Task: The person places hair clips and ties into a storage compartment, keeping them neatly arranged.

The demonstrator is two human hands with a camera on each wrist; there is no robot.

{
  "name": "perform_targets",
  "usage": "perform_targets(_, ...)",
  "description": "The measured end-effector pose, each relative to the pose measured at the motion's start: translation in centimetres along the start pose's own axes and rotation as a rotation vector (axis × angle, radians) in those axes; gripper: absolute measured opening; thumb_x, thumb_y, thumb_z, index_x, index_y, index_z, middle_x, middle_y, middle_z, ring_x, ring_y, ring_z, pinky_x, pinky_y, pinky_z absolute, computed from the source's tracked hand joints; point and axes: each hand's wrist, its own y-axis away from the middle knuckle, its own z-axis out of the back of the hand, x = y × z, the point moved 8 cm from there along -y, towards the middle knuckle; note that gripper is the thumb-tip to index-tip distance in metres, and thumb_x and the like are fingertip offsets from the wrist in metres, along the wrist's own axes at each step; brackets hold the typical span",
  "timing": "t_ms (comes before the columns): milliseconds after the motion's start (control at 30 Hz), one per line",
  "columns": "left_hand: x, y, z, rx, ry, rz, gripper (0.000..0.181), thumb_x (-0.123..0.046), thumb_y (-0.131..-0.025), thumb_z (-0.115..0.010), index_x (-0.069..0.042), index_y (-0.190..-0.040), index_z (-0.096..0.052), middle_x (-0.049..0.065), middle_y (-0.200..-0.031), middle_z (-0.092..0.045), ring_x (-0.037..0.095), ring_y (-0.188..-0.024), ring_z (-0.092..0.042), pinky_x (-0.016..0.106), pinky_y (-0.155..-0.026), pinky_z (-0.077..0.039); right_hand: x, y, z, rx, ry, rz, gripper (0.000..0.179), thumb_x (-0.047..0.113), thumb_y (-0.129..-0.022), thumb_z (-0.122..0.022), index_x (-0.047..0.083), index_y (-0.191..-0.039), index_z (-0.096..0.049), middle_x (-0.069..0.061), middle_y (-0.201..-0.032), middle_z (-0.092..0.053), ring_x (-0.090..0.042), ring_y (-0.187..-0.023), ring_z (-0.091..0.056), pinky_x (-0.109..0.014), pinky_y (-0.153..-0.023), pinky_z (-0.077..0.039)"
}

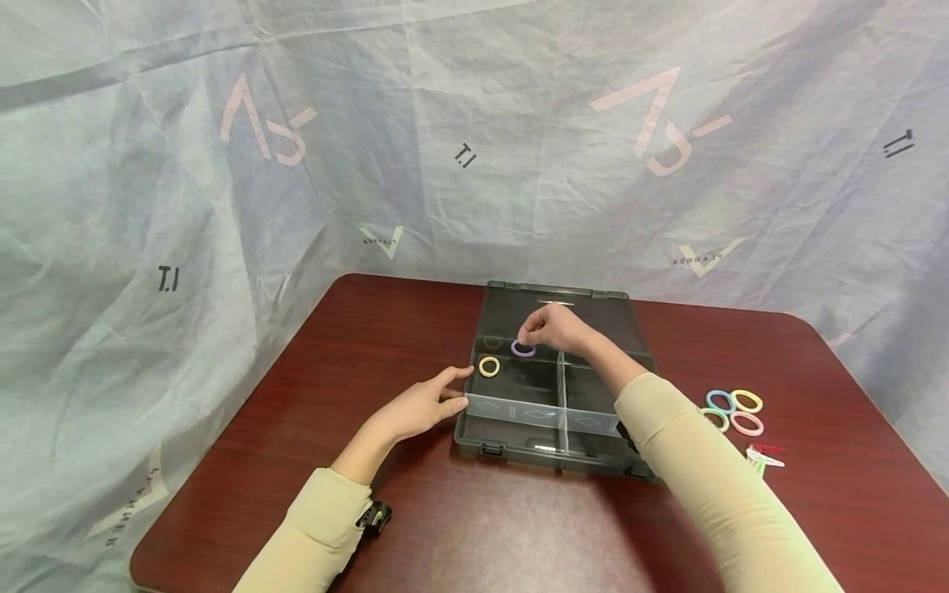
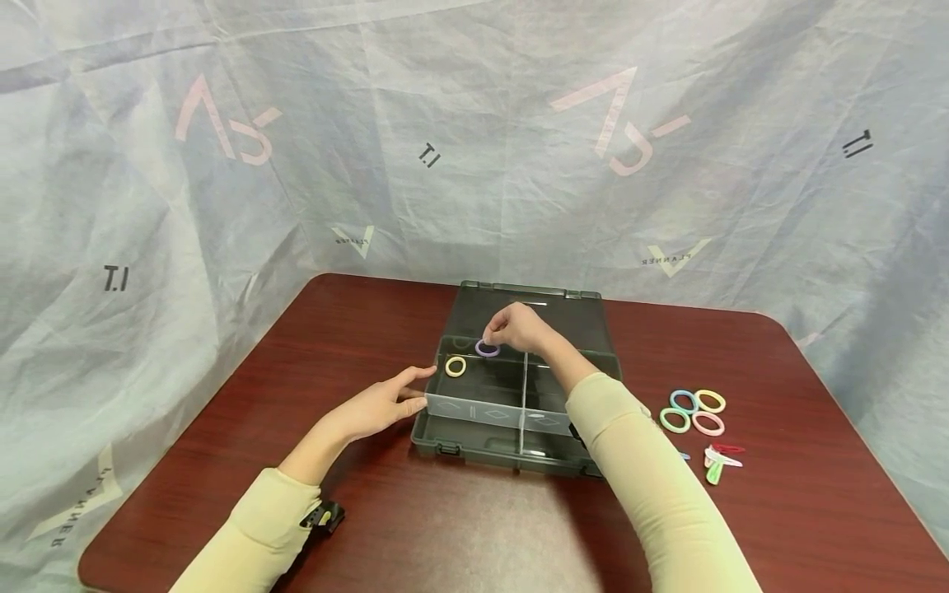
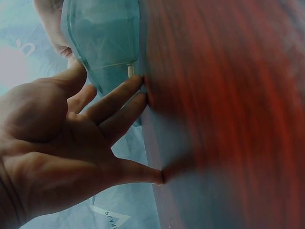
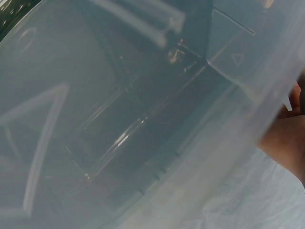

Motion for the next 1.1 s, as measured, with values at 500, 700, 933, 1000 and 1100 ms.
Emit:
perform_targets(500,0.2,-0.2,-0.7,0.013,-0.009,-0.022,0.056,-0.026,-0.106,-0.057,-0.019,-0.157,-0.037,0.015,-0.135,-0.062,0.026,-0.124,-0.061,0.048,-0.102,-0.047,-0.4,0.1,-1.8,0.026,0.061,-0.021,0.007,0.009,-0.092,-0.076,0.006,-0.088,-0.081,-0.003,-0.092,-0.076,-0.021,-0.093,-0.067,-0.043,-0.088,-0.052)
perform_targets(700,0.1,-0.3,-0.4,0.002,-0.009,-0.023,0.055,-0.026,-0.106,-0.057,-0.018,-0.156,-0.038,0.016,-0.134,-0.063,0.026,-0.123,-0.061,0.048,-0.102,-0.047,0.0,-0.5,-2.1,0.024,0.149,0.005,0.005,0.010,-0.089,-0.078,0.010,-0.085,-0.082,0.001,-0.085,-0.076,-0.015,-0.082,-0.067,-0.040,-0.083,-0.053)
perform_targets(933,0.3,-0.2,-0.3,-0.003,-0.015,-0.022,0.055,-0.026,-0.106,-0.057,-0.019,-0.156,-0.038,0.016,-0.134,-0.063,0.026,-0.123,-0.061,0.047,-0.102,-0.047,0.2,-0.9,-2.3,0.015,0.194,0.009,0.005,0.010,-0.086,-0.080,0.011,-0.082,-0.083,0.003,-0.080,-0.076,-0.015,-0.081,-0.067,-0.039,-0.083,-0.054)
perform_targets(1000,0.3,-0.2,-0.3,-0.003,-0.013,-0.020,0.055,-0.027,-0.106,-0.057,-0.020,-0.157,-0.038,0.016,-0.134,-0.063,0.026,-0.124,-0.061,0.048,-0.102,-0.047,0.1,-1.0,-2.3,0.007,0.200,0.008,0.005,0.010,-0.086,-0.080,0.011,-0.082,-0.083,0.002,-0.081,-0.076,-0.016,-0.082,-0.067,-0.039,-0.083,-0.054)
perform_targets(1100,0.3,-0.3,-0.2,-0.004,-0.016,-0.024,0.055,-0.027,-0.106,-0.057,-0.020,-0.157,-0.038,0.016,-0.134,-0.063,0.025,-0.124,-0.061,0.047,-0.102,-0.047,0.1,-1.0,-2.3,0.003,0.212,0.009,0.005,0.010,-0.086,-0.081,0.012,-0.081,-0.083,0.003,-0.082,-0.076,-0.016,-0.082,-0.067,-0.039,-0.082,-0.054)
